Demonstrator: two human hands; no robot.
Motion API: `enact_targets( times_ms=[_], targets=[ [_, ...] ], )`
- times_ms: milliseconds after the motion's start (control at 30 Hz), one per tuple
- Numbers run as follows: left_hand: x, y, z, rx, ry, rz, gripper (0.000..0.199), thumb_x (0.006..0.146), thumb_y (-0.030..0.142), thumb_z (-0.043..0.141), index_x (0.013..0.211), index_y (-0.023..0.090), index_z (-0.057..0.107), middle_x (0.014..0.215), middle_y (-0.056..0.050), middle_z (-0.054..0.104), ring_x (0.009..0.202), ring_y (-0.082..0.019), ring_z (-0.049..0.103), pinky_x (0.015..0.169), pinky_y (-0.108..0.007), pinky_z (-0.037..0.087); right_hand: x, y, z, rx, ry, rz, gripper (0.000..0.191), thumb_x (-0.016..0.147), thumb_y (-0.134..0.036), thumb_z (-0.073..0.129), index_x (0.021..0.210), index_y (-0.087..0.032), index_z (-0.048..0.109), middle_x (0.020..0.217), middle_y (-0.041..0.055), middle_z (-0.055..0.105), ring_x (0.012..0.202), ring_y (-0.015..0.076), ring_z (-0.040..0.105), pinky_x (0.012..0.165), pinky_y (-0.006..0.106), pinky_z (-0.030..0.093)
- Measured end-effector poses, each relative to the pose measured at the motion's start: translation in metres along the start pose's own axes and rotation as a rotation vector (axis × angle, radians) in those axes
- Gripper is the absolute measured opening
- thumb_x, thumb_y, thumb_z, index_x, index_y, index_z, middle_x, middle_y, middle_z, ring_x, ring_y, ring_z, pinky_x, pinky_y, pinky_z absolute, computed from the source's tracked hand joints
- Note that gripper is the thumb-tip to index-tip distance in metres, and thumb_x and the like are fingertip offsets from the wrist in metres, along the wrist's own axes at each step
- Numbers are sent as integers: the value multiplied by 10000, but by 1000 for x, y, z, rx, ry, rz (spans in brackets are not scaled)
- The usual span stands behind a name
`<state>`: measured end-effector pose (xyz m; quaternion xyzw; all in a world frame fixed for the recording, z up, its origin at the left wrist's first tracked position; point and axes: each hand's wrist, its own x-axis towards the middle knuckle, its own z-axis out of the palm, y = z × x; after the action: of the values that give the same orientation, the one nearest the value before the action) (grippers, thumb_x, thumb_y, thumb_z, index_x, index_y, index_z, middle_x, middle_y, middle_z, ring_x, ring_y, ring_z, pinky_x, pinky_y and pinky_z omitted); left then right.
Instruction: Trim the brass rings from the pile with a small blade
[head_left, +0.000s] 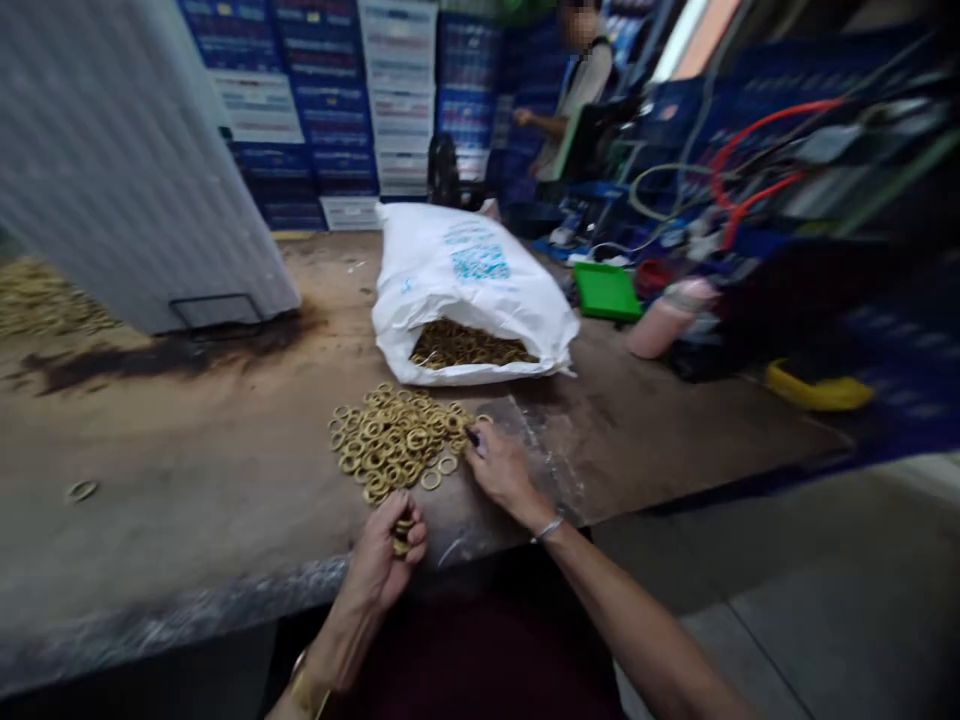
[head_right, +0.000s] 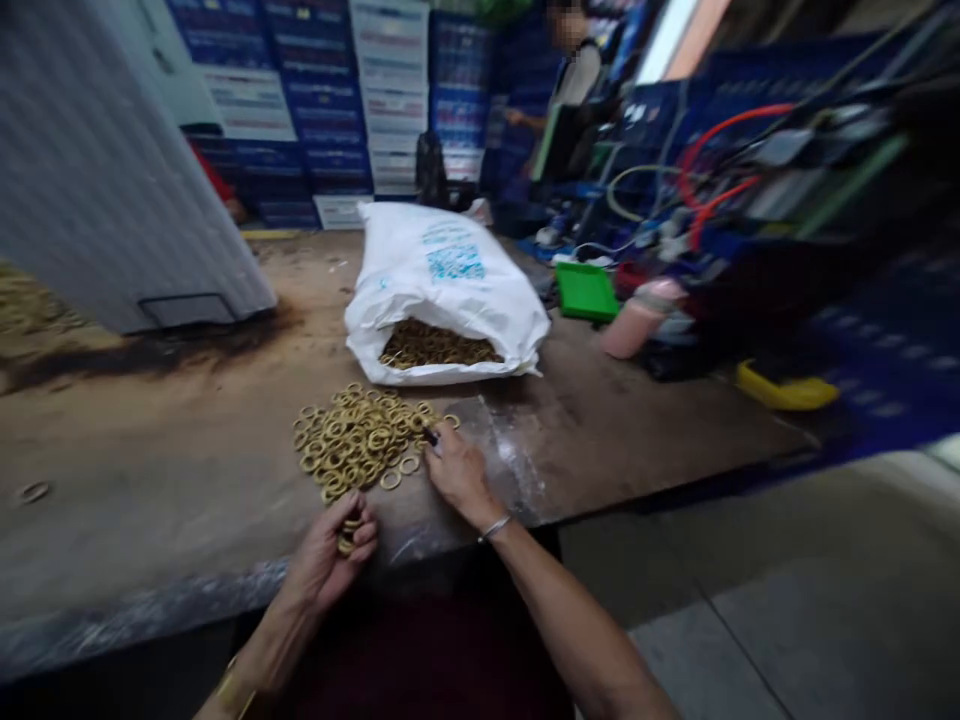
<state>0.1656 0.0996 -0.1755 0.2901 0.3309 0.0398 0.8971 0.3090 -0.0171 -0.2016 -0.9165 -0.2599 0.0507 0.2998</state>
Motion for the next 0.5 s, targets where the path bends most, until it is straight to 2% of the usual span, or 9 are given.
enact_targets(
  times_ms=[67, 167, 300, 400, 500],
  targets=[
    [-1, 2, -3, 47, 26, 57, 383, 631, 373, 719, 751, 144, 436, 626, 41, 436, 432, -29, 362, 349, -131, 223, -5, 0, 4, 81, -85, -54, 210, 839, -229, 523, 1036, -156, 533, 841, 39, 603, 726, 165, 559, 627, 225, 358],
    [-7, 3, -6, 126, 71, 128, 393, 650, 405, 701, 810, 146, 452, 639, 49, 426, 430, -23, 349, 353, -130, 208, -17, -9, 10, 47, -176, -150, 158, 839, -240, 546, 981, -171, 545, 848, 32, 603, 731, 169, 559, 623, 233, 345],
    [-15, 0, -3, 239, 75, 161, 423, 654, 477, 682, 767, 148, 443, 639, 50, 411, 442, -23, 346, 365, -137, 209, -28, -25, 15, -44, -192, -252, 169, 833, -236, 560, 988, -175, 531, 970, 52, 583, 874, 191, 544, 707, 252, 355],
    [-11, -2, -5, 289, 134, 118, 487, 599, 537, 703, 798, 160, 469, 615, 57, 413, 438, -26, 346, 379, -136, 211, -25, -28, 20, -61, -191, -233, 206, 809, -239, 580, 1005, -207, 524, 1037, 35, 558, 888, 195, 536, 733, 266, 362],
    [3, -1, -14, 307, 192, 114, 541, 543, 574, 720, 849, 186, 500, 608, 52, 459, 427, -35, 364, 392, -139, 240, -20, -25, 24, -20, -179, -250, 226, 776, -269, 586, 988, -226, 520, 965, 12, 568, 877, 199, 535, 725, 271, 371]
  ],
)
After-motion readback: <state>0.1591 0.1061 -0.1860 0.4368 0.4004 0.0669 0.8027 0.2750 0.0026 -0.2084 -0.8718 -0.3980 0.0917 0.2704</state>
